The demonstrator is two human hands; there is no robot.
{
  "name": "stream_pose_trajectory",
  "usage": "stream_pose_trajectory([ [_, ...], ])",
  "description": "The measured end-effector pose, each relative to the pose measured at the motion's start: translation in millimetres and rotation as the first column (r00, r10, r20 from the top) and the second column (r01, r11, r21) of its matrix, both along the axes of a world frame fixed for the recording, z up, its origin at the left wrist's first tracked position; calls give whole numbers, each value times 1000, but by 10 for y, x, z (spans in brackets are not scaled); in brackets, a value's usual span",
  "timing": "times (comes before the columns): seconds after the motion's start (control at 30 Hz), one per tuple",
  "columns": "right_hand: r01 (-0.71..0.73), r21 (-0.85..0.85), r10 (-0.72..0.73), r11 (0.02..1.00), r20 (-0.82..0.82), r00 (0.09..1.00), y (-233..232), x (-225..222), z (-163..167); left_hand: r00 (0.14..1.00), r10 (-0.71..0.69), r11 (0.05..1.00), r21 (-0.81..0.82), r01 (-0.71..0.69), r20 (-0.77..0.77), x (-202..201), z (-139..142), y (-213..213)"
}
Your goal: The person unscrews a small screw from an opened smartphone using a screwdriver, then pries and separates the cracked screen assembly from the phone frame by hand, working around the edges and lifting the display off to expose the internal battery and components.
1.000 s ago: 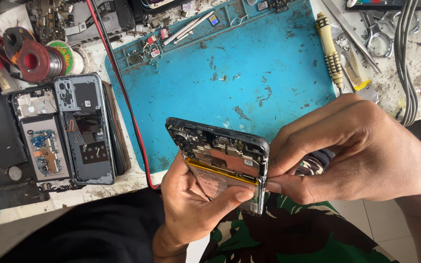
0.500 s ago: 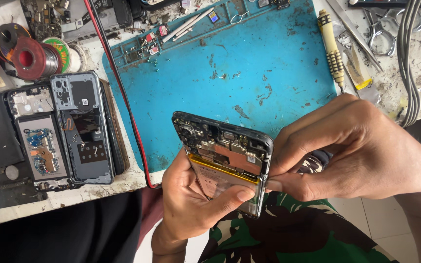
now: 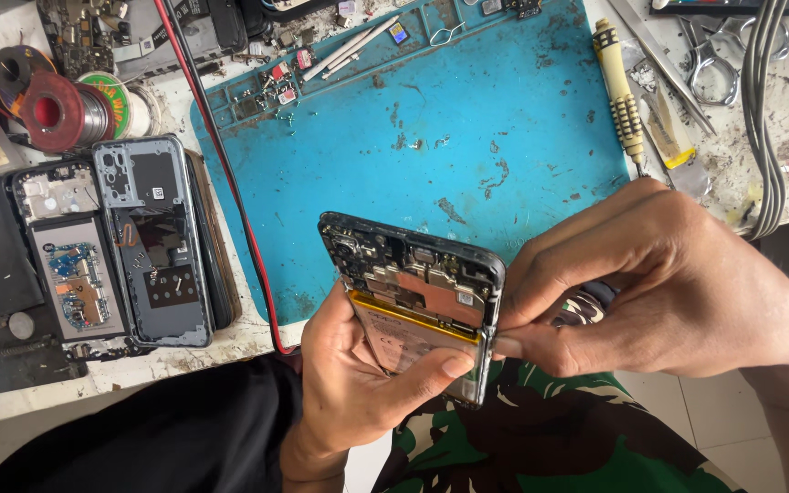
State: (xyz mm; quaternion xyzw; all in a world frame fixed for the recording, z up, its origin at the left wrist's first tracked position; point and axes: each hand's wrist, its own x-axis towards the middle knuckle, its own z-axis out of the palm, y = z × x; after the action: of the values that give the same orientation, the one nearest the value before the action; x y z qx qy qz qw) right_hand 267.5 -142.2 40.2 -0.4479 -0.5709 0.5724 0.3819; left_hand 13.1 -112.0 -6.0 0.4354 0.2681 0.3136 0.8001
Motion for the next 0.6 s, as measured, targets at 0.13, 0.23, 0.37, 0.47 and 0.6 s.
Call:
stream_pose_trajectory([
  [0.13, 42, 59, -44, 997, 24, 999, 7, -28, -18, 999, 28, 1000, -13, -27, 28, -3, -17, -3],
  [0.23, 50, 124, -50, 991, -4, 999, -8, -40, -17, 996, 88, 993, 76, -87, -8, -15, -32, -39],
  [0.37, 44, 123, -38, 991, -47, 998, -51, -56, -12, 991, 136, 987, 88, -136, -2, -33, -51, -50],
  [0.47, 55, 98, -53, 994, -29, 998, -70, -68, -14, 988, 156, 985, 81, -155, -1, -34, -40, -80],
  [0.6, 36, 101, -35, 994, -8, 999, -56, -83, -18, 989, 140, 982, 130, -134, -37, -51, -20, -90],
])
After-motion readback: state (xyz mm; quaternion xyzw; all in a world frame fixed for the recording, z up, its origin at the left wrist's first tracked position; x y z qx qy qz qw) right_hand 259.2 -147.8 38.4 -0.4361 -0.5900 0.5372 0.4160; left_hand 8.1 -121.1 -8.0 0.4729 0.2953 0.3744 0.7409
